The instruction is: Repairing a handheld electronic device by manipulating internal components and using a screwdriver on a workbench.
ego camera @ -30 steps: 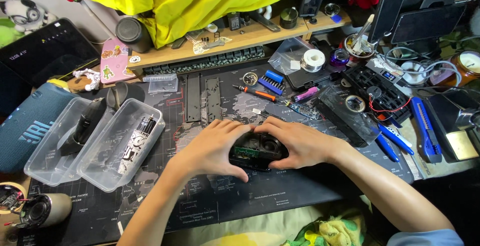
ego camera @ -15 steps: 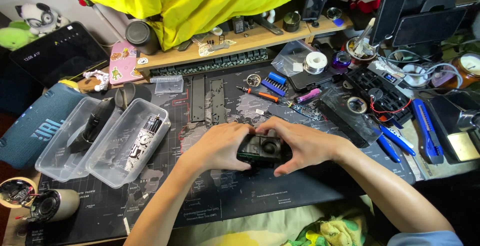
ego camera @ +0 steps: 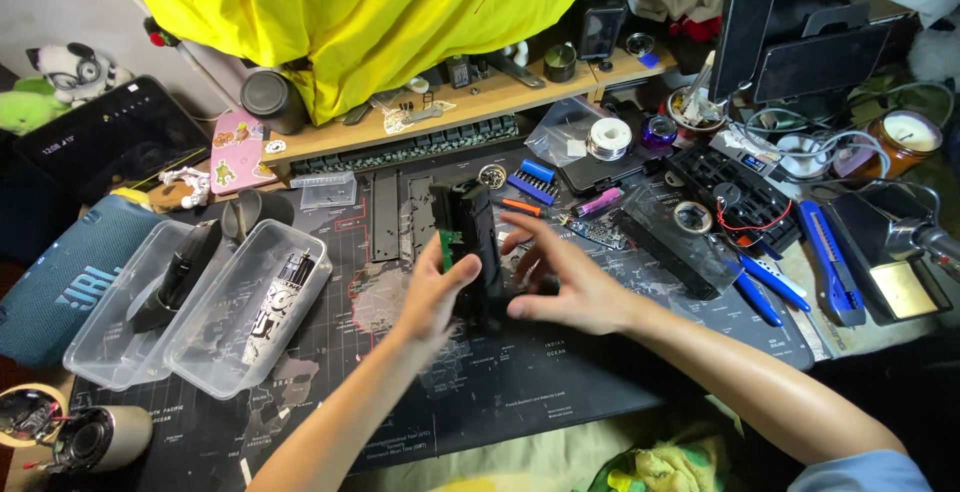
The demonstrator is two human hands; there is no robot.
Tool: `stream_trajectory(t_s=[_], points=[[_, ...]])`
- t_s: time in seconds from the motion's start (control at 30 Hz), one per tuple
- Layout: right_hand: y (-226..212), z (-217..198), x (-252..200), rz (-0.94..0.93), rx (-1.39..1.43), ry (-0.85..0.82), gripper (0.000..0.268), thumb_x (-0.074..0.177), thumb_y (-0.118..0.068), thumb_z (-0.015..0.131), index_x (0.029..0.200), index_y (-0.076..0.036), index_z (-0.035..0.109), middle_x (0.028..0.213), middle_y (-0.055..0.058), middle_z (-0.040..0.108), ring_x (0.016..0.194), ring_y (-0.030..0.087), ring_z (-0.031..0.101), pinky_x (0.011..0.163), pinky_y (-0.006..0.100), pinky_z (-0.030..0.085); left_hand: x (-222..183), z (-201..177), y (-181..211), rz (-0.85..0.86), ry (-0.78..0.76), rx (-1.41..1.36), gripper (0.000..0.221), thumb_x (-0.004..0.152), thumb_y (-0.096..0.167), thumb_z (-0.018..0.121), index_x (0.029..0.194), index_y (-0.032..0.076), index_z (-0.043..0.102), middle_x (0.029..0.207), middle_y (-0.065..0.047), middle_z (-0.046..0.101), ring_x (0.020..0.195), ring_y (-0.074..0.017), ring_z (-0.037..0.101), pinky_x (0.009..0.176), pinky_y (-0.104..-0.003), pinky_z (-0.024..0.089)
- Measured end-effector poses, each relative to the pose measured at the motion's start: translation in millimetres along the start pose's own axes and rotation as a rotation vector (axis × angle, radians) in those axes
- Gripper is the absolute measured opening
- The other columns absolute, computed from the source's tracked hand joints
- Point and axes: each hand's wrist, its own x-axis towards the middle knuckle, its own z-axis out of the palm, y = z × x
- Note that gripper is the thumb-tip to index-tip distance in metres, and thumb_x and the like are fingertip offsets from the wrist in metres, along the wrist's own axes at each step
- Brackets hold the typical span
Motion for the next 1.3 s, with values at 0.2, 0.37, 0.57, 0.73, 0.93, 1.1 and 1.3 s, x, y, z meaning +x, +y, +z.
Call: stream_trajectory(t_s=[0.2, 0.37, 0.57, 0.73, 0.93, 1.1, 1.3], points=[[-4, 17, 2, 0.115, 0.011, 0.039, 0.129, 0.069, -0.021, 0.108, 0.174, -0.007, 0.033, 0.143, 0.021, 0.062, 0.082, 0.022, 0.076, 0.064, 0.028, 0.069, -3, 18, -13, -0.081, 0.091, -0.083, 0.067, 0.087, 0.048, 0.089, 0.140, 0.016, 0.064, 0.117, -0.013, 0.072, 0.104, -0.0268, 0.072, 0.090, -0.047, 0.065], [-14, 14, 1, 0.240, 0.105, 0.056, 0.115, 0.076, -0.016, 0.103, 0.171, -0.007, 0.040, 0.145, 0.019, 0.059, 0.087, 0.017, 0.068, 0.072, 0.028, 0.065, 0, -1, -38, -0.147, 0.041, -0.057, 0.063, 0.101, 0.048, 0.072, 0.156, 0.027, 0.050, 0.149, -0.016, 0.065, 0.125, -0.0282, 0.067, 0.106, -0.054, 0.059], [-12, 13, 1, 0.308, 0.214, 0.062, 0.113, 0.077, -0.008, 0.100, 0.172, -0.006, 0.038, 0.147, 0.018, 0.058, 0.090, 0.015, 0.069, 0.072, 0.026, 0.066, -24, 72, 50, -0.374, 0.045, 0.095, 0.128, 0.089, 0.088, 0.049, 0.177, 0.023, -0.017, 0.184, -0.024, -0.014, 0.166, -0.0491, -0.016, 0.114, -0.092, -0.006], [6, 5, 0, 0.338, 0.309, 0.034, 0.107, 0.082, -0.006, 0.096, 0.173, -0.010, 0.040, 0.146, 0.013, 0.055, 0.090, 0.012, 0.068, 0.072, 0.026, 0.067, -27, 78, 53, -0.326, 0.077, -0.001, 0.121, 0.096, 0.078, 0.053, 0.177, 0.022, -0.018, 0.183, -0.023, -0.014, 0.167, -0.0490, -0.008, 0.120, -0.085, -0.001], [-2, -3, 2, 0.323, 0.324, 0.000, 0.089, 0.091, -0.010, 0.088, 0.170, -0.009, 0.046, 0.143, 0.012, 0.056, 0.095, 0.013, 0.066, 0.080, 0.030, 0.067, -22, 65, 43, -0.242, 0.136, -0.155, 0.113, 0.106, 0.062, 0.058, 0.177, 0.020, -0.019, 0.182, -0.022, -0.015, 0.168, -0.0487, 0.003, 0.129, -0.075, 0.006], [9, -7, 2, 0.369, 0.400, 0.022, 0.086, 0.095, -0.008, 0.084, 0.170, -0.008, 0.044, 0.156, 0.014, 0.055, 0.103, 0.016, 0.072, 0.085, 0.037, 0.071, -8, 40, 23, -0.173, 0.165, -0.192, 0.115, 0.105, 0.057, 0.066, 0.177, 0.012, -0.012, 0.182, -0.028, -0.007, 0.165, -0.0519, 0.022, 0.128, -0.070, 0.026], [-3, -6, 5, 0.407, 0.480, 0.041, 0.086, 0.101, -0.015, 0.079, 0.172, 0.002, 0.034, 0.168, 0.028, 0.045, 0.126, 0.032, 0.067, 0.096, 0.054, 0.067, 12, -9, -31, -0.103, 0.125, -0.306, 0.074, 0.107, 0.043, 0.064, 0.168, 0.007, 0.041, 0.158, -0.033, 0.056, 0.133, -0.0501, 0.067, 0.102, -0.066, 0.059]])
